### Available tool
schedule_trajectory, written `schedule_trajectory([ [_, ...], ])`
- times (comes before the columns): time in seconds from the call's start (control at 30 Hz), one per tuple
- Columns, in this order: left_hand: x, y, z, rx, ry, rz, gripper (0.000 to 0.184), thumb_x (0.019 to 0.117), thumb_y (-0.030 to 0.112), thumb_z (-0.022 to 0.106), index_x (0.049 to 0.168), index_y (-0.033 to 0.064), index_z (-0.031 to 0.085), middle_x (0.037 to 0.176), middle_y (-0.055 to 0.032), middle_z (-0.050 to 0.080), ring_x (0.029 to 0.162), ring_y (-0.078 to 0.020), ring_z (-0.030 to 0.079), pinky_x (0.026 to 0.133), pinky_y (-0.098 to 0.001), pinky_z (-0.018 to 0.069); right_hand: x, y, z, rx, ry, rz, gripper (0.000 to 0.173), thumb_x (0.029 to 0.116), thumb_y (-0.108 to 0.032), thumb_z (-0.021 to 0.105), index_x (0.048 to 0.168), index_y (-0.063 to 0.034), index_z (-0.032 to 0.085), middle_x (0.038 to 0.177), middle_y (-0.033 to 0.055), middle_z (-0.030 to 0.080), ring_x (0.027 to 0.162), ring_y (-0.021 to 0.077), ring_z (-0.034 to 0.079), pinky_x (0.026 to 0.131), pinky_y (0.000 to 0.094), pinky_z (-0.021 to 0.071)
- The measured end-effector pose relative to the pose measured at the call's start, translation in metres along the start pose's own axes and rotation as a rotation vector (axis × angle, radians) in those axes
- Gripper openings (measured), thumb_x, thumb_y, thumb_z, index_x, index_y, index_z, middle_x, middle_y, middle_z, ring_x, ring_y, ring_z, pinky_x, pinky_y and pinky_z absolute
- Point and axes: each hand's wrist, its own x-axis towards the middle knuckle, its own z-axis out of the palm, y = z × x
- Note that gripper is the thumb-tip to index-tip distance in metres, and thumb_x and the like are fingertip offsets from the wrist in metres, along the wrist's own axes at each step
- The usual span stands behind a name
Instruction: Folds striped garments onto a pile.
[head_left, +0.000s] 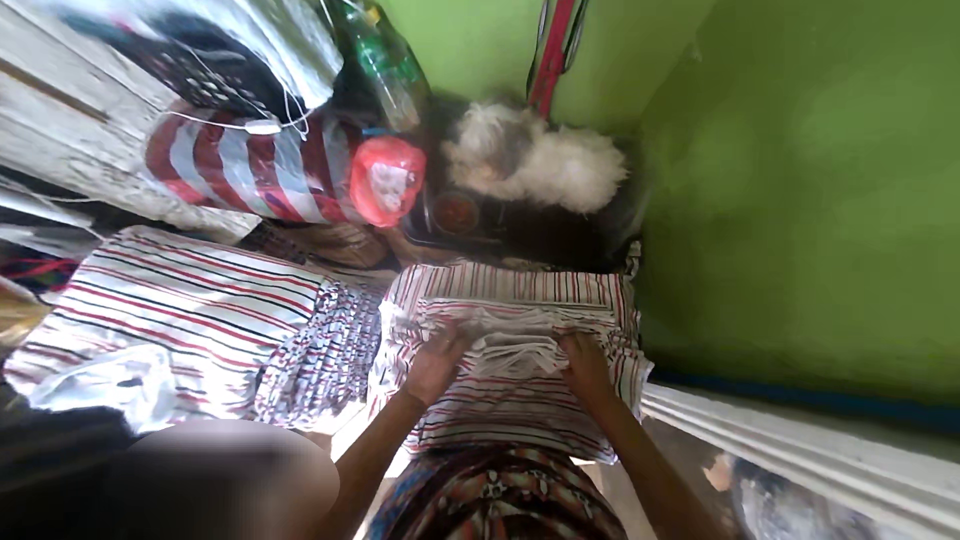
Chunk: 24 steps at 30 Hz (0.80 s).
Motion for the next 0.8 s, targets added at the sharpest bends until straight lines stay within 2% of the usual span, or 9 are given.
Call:
schedule_trajectory([
  [0.07, -0.003, -0.003, -0.001, 0.019, -0.028, 0.025, 0.039, 0.0797, -0.006, 0.072, 0.119, -0.008, 0.068, 0.12, -0.0292, 0.068, 0.106, -0.0494, 0.069, 0.087, -0.0613, 0.0547, -0.01, 0.008, 0.009, -0.006, 0.142, -0.15, 0.034, 0.0822, 0.005, 0.072, 0.116, 0.0118, 0.068, 0.127, 0.0336, 0.063, 0.123, 0.0521, 0.058, 0.103, 0.0629, 0.0459],
  [0.13, -0.003, -0.005, -0.001, 0.02, -0.019, -0.007, 0.039, 0.0787, -0.005, 0.074, 0.117, -0.0104, 0.067, 0.11, -0.031, 0.07, 0.1, -0.0512, 0.069, 0.083, -0.062, 0.0551, -0.017, 0.014, 0.013, -0.021, 0.135, -0.243, 0.032, 0.0828, 0.005, 0.071, 0.114, 0.0117, 0.069, 0.123, 0.0325, 0.066, 0.121, 0.0512, 0.061, 0.104, 0.0624, 0.0468],
  [0.3, -0.001, -0.01, -0.011, 0.07, -0.023, -0.106, 0.039, 0.0806, 0.002, 0.076, 0.119, -0.0016, 0.072, 0.121, -0.0269, 0.069, 0.112, -0.0501, 0.066, 0.09, -0.0635, 0.0527, -0.013, 0.007, -0.006, 0.037, -0.01, -0.12, 0.037, 0.0914, 0.0, 0.066, 0.127, 0.0093, 0.063, 0.126, 0.0306, 0.065, 0.122, 0.0483, 0.061, 0.105, 0.0598, 0.0464],
  [0.4, -0.002, -0.018, -0.019, 0.088, -0.069, 0.017, 0.034, 0.0733, 0.008, 0.083, 0.106, 0.0, 0.076, 0.119, -0.024, 0.071, 0.116, -0.0502, 0.063, 0.095, -0.066, 0.048, 0.008, -0.002, -0.017, 0.03, -0.166, 0.041, 0.057, 0.094, 0.0, 0.061, 0.149, 0.0012, 0.048, 0.142, 0.0259, 0.058, 0.134, 0.0432, 0.054, 0.113, 0.0566, 0.0402],
  [0.47, -0.002, -0.026, -0.021, 0.058, -0.116, 0.15, 0.041, 0.0713, 0.013, 0.083, 0.109, 0.0012, 0.076, 0.121, -0.0208, 0.07, 0.122, -0.0465, 0.061, 0.102, -0.0644, 0.0448, 0.02, 0.0, -0.012, 0.02, -0.189, 0.059, 0.063, 0.0925, 0.001, 0.062, 0.152, -0.0016, 0.044, 0.146, 0.0241, 0.055, 0.136, 0.0417, 0.052, 0.115, 0.0566, 0.0387],
  [0.53, 0.0, -0.033, -0.025, 0.021, -0.172, 0.213, 0.038, 0.0785, 0.02, 0.077, 0.11, -0.0006, 0.073, 0.114, -0.0226, 0.072, 0.115, -0.0455, 0.065, 0.099, -0.0611, 0.0489, 0.027, 0.003, -0.006, 0.01, -0.17, 0.055, 0.063, 0.0931, -0.004, 0.065, 0.152, -0.0033, 0.045, 0.144, 0.0244, 0.056, 0.135, 0.042, 0.053, 0.113, 0.0571, 0.0402],
  [0.6, 0.003, -0.031, -0.037, 0.003, -0.27, 0.126, 0.036, 0.0903, 0.021, 0.07, 0.118, -0.0014, 0.071, 0.109, -0.0267, 0.071, 0.106, -0.048, 0.068, 0.092, -0.0629, 0.0515, 0.029, -0.001, -0.009, 0.036, -0.181, 0.075, 0.068, 0.0916, -0.006, 0.068, 0.155, -0.0048, 0.043, 0.146, 0.0244, 0.055, 0.137, 0.0426, 0.051, 0.115, 0.0578, 0.0376],
  [0.7, 0.01, -0.026, -0.044, 0.07, -0.236, -0.071, 0.034, 0.0971, 0.026, 0.062, 0.116, 0.0007, 0.073, 0.099, -0.0261, 0.073, 0.095, -0.0489, 0.071, 0.085, -0.0662, 0.0519, 0.032, -0.007, -0.013, 0.051, -0.194, 0.1, 0.07, 0.0906, -0.005, 0.069, 0.155, -0.0053, 0.042, 0.146, 0.0255, 0.055, 0.137, 0.0441, 0.05, 0.116, 0.0589, 0.0365],
  [0.8, 0.017, -0.013, -0.044, 0.157, -0.301, -0.259, 0.037, 0.0998, 0.031, 0.06, 0.116, 0.0005, 0.072, 0.109, -0.0265, 0.072, 0.109, -0.0483, 0.066, 0.097, -0.0661, 0.0432, 0.032, -0.007, -0.009, 0.039, -0.172, 0.081, 0.063, 0.0912, -0.004, 0.067, 0.151, -0.0026, 0.047, 0.142, 0.0265, 0.057, 0.134, 0.0444, 0.053, 0.114, 0.0587, 0.0379],
])
